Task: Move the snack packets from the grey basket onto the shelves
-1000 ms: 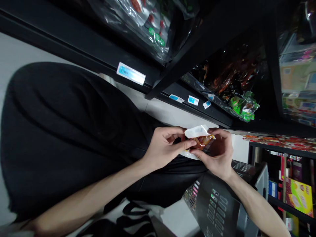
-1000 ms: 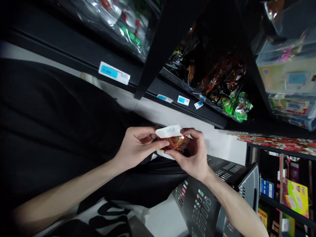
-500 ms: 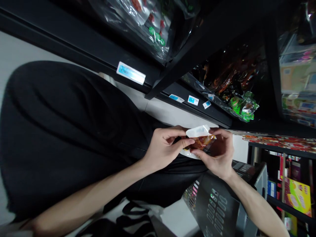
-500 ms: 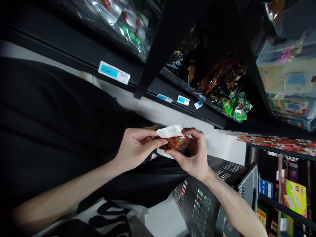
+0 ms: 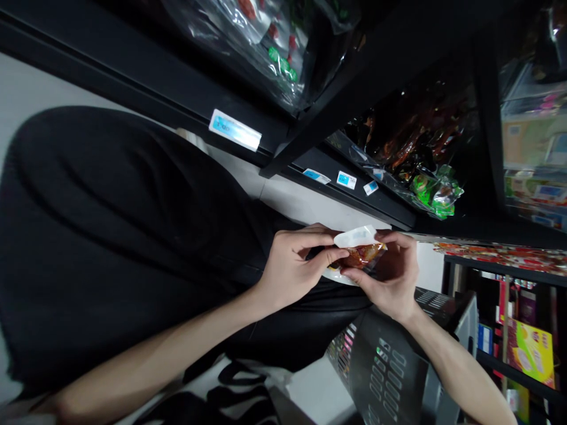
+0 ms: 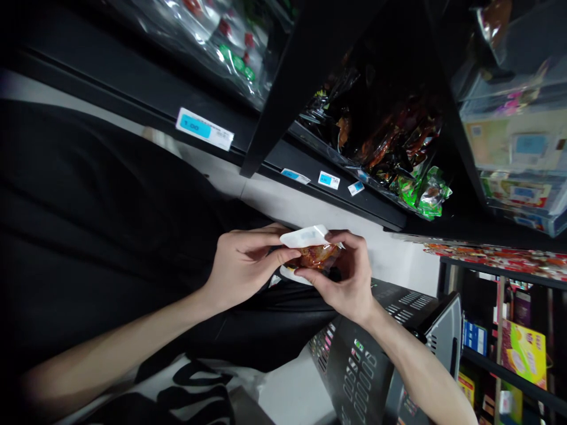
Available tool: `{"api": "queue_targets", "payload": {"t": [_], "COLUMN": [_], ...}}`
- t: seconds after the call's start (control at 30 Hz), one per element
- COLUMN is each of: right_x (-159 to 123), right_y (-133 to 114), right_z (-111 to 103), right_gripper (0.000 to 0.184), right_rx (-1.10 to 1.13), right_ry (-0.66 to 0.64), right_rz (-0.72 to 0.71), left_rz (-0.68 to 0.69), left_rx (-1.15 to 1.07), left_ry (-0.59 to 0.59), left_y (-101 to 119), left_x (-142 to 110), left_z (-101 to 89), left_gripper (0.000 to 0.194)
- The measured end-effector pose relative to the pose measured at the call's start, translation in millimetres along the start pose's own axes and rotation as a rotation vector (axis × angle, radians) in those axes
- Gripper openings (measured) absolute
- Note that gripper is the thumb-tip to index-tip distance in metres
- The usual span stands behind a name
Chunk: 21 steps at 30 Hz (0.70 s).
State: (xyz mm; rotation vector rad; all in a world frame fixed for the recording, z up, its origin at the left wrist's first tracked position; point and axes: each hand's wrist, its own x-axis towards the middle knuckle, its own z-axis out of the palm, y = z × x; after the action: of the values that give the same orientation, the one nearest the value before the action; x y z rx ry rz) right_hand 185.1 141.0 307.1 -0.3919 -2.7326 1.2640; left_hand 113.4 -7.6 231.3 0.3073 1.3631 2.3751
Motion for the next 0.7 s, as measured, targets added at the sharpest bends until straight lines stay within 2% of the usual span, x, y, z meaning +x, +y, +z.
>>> {"api": "queue_targets", "payload": {"t": [0.17,0.43,0.7], "right_x": [0.2,1.7,2.6], "right_y": [0.6,-2.1,-3.4], "right_z": [0.0,0.5,0.3], "right_gripper": [0.061,0.060,0.060], "right_rx": [-0.056,0.041,0.031], "right_ry": [0.023,-0.013,-0.012], "right_rz": [-0.063,-0.041,-0.056], "left_rz": [0.022,0.080,0.092], "left_rx": [0.006,0.010,0.024], "left_ry": [0.000,-0.004,-0.002], "left_y": [-0.4,-1.2,-1.3], "left_x": [2.2,3.7,3.5], "left_z": [-0.3,-1.0,-0.6], "left_gripper": [0.008,0.013,0.014]}}
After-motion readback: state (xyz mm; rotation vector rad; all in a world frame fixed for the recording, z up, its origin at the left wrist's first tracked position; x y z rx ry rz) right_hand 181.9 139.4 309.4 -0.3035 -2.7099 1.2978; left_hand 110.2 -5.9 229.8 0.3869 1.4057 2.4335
